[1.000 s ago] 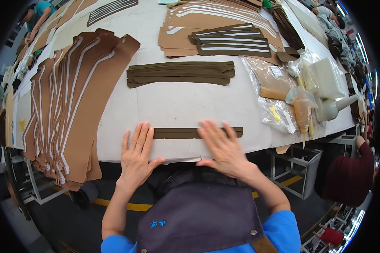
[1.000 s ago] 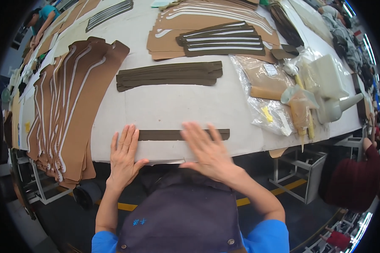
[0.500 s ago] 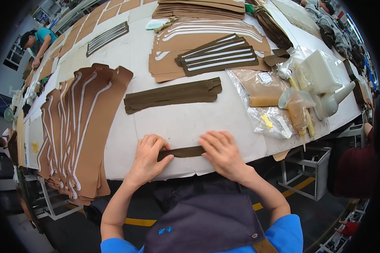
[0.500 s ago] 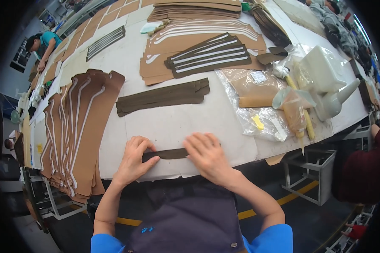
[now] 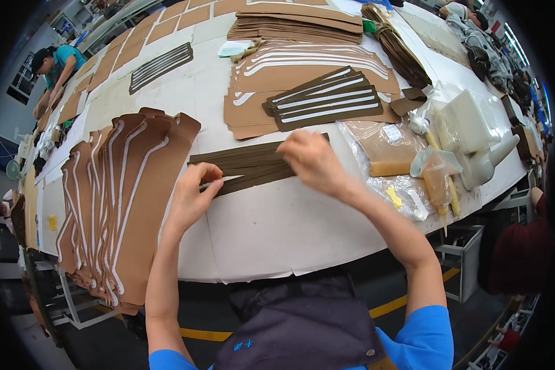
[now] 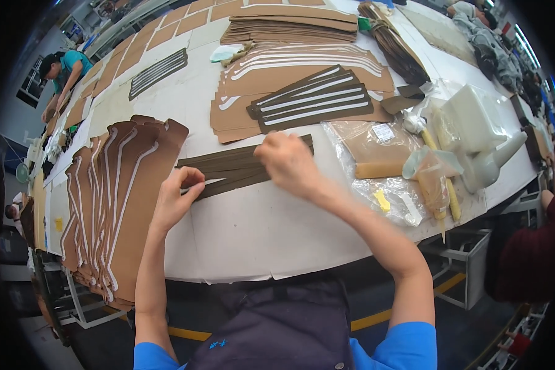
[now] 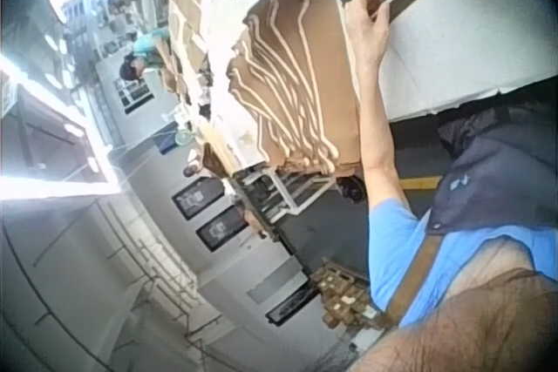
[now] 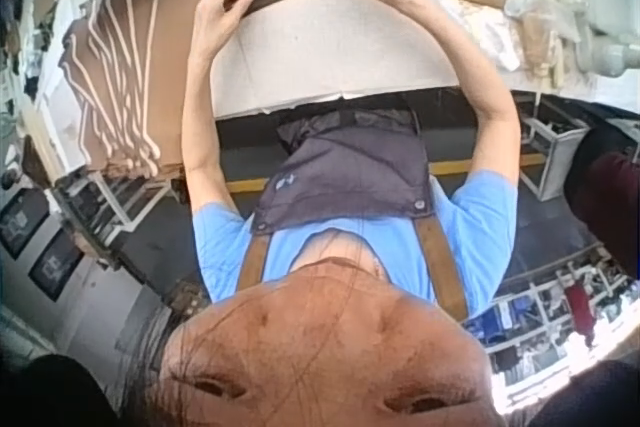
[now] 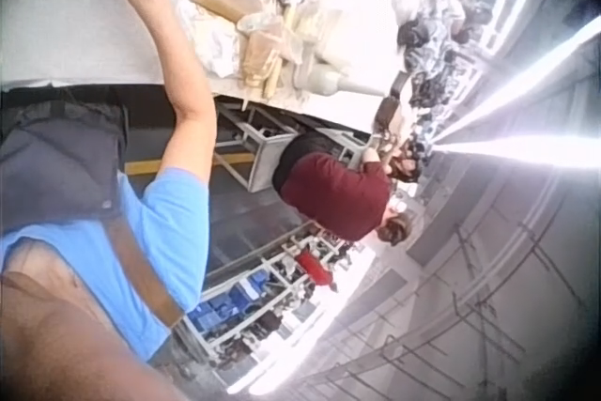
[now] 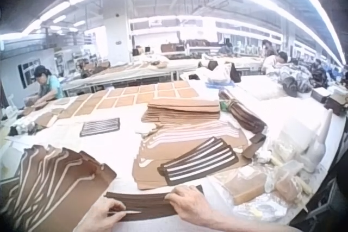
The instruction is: Manually folding and pressing thin leather strips to prepare them for assembly.
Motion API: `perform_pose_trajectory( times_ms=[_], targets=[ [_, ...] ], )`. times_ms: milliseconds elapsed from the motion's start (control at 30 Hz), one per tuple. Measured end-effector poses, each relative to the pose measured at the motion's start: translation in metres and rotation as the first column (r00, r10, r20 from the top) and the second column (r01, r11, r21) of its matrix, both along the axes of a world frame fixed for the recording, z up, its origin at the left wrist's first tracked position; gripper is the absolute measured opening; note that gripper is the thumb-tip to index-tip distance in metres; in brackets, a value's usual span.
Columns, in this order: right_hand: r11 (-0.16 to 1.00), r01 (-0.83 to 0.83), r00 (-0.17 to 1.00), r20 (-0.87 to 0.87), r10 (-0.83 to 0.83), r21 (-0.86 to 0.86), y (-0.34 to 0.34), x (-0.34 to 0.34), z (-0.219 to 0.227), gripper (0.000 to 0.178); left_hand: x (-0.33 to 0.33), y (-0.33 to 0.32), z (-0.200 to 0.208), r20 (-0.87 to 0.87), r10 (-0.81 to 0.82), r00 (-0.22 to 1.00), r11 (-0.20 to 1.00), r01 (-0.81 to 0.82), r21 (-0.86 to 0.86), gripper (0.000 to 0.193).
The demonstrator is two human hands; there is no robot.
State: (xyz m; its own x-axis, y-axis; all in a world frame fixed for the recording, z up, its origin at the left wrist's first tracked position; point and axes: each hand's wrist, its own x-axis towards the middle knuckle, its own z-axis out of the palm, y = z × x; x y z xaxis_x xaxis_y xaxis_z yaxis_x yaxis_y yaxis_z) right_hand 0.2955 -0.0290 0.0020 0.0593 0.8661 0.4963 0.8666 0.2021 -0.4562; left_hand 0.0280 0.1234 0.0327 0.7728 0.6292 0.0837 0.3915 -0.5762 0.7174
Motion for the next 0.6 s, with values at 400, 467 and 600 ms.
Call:
perform_pose_trajectory(
  times_ms=[400, 467, 600],
  targets=[
    [0.996, 0.021, 0.719, 0.694, 0.046, -0.088, 0.046, 0.070, -0.010, 0.007, 0.173, 0.029, -0.043, 0.222, -0.280, 0.934, 0.905, 0.179, 0.387, 0.034],
    [0.999, 0.054, 0.802, 0.596, -0.040, -0.005, 0.033, 0.083, -0.006, 0.005, 0.184, 0.031, -0.049, 0.038, -0.263, 0.964, 0.859, 0.216, 0.465, 0.036],
    [0.896, 0.399, 0.906, -0.231, -0.354, 0.192, -0.026, 0.134, 0.031, 0.014, 0.182, 0.034, -0.054, -0.004, -0.245, 0.970, 0.839, 0.214, 0.500, 0.032]
  ],
)
